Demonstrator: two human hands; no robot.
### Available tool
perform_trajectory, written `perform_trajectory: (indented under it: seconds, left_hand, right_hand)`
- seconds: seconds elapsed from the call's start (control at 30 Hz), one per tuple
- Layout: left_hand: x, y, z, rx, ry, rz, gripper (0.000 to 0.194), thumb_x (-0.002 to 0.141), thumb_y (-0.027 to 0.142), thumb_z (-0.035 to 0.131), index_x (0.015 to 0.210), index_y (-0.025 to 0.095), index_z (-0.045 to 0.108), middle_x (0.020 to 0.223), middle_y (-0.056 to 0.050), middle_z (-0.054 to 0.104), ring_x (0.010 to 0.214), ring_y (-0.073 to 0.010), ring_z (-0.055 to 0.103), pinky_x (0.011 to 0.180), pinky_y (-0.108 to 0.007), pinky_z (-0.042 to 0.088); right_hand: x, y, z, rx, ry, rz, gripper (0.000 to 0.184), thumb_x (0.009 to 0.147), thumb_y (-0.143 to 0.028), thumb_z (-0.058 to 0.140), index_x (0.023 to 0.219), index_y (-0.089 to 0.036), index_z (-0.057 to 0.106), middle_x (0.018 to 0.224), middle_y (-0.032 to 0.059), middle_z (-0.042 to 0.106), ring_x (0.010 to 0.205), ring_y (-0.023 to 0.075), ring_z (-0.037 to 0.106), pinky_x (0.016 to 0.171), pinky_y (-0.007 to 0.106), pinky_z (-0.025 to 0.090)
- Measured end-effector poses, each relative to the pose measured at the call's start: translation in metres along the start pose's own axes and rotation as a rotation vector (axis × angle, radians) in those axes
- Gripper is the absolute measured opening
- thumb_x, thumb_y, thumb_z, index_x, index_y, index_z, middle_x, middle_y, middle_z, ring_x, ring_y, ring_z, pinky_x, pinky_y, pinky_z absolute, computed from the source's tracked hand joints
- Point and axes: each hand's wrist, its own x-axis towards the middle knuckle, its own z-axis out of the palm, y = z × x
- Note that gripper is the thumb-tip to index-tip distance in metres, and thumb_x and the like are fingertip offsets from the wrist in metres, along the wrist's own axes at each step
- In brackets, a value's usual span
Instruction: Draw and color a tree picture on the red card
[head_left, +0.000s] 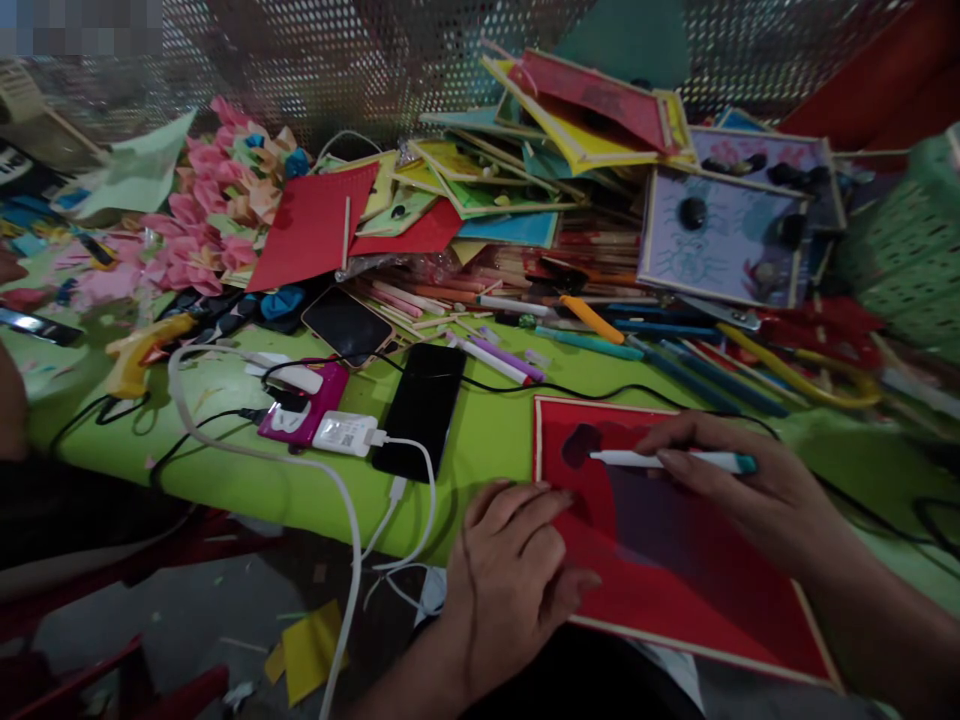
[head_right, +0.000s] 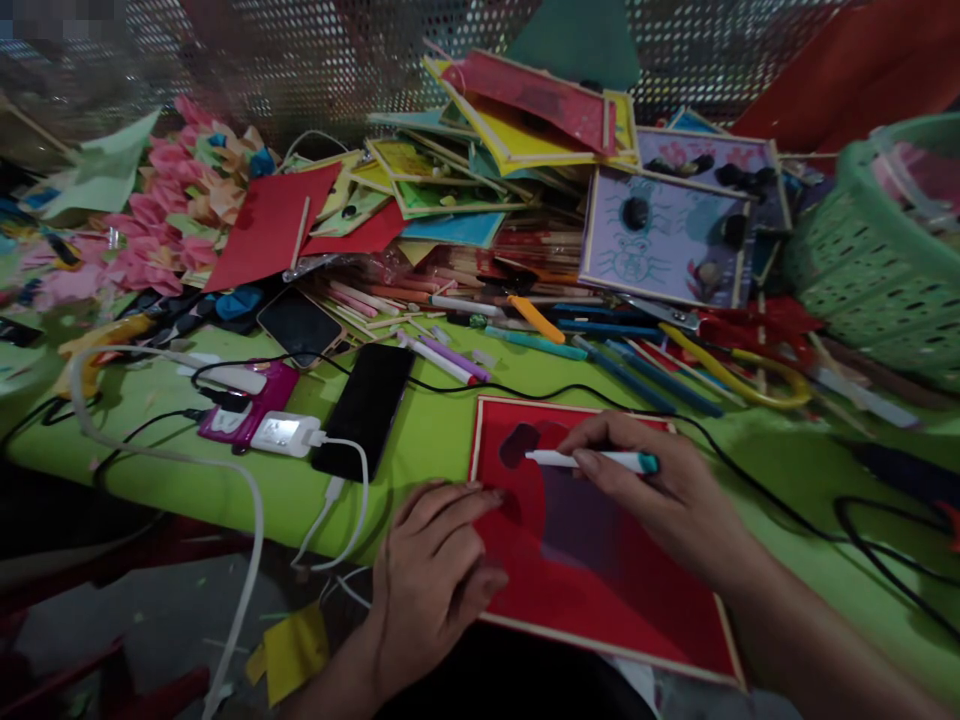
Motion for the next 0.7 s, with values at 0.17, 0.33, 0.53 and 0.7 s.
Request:
perform_trajectory:
  seconds: [0.17, 0.33, 0.53, 0.7]
  left_hand:
    - [0.001, 0.0, -0.001, -0.002, 0.001, 0.006, 0.031, 0.118, 0.035, 0.052, 0.095, 0.024, 0.069, 0.134, -0.005, 0.085, 0.123, -0.0234, 0.077, 0.114, -0.042, 0.054]
    - [0.001, 0.001, 0.0, -0.013, 0.004, 0.005, 0.035, 0.12, 0.04, 0.05, 0.095, 0.024, 0.069, 0.133, -0.006, 0.085, 0.123, -0.0235, 0.077, 0.113, -0.042, 0.054]
    - [0.001, 0.0, -0.001, 0.004, -0.011, 0.003, 0.031, 0.118, 0.035, 0.052, 0.095, 0.024, 0.069, 0.135, -0.005, 0.085, 0.124, -0.0231, 0.076, 0.114, -0.042, 0.054]
    - [-0.001, 0.0, 0.0, 0.001, -0.017, 0.002, 0.029, 0.117, 0.035, 0.053, 0.097, 0.024, 0.071, 0.135, -0.007, 0.085, 0.124, -0.0235, 0.076, 0.116, -0.043, 0.053]
  right_hand:
    - [0.002, -0.007, 0.001, 0.007, -0.036, -0.021, 0.038, 0.094, -0.067, 0.079, 0.087, -0.03, 0.086, 0.084, 0.0051, 0.079, 0.076, 0.0241, 0.07, 0.067, 0.033, 0.054]
    - [0.003, -0.01, 0.001, 0.016, -0.002, -0.021, 0.041, 0.094, -0.069, 0.079, 0.087, -0.03, 0.087, 0.078, 0.0044, 0.076, 0.069, 0.0221, 0.065, 0.062, 0.032, 0.051]
    - [0.002, -0.006, 0.002, 0.014, 0.016, -0.01, 0.04, 0.094, -0.068, 0.078, 0.092, -0.029, 0.088, 0.078, 0.0034, 0.074, 0.066, 0.0197, 0.06, 0.06, 0.031, 0.049]
    - [0.002, -0.011, 0.002, 0.001, -0.041, -0.026, 0.042, 0.094, -0.07, 0.077, 0.086, -0.03, 0.085, 0.08, 0.0045, 0.077, 0.07, 0.0226, 0.067, 0.062, 0.032, 0.053]
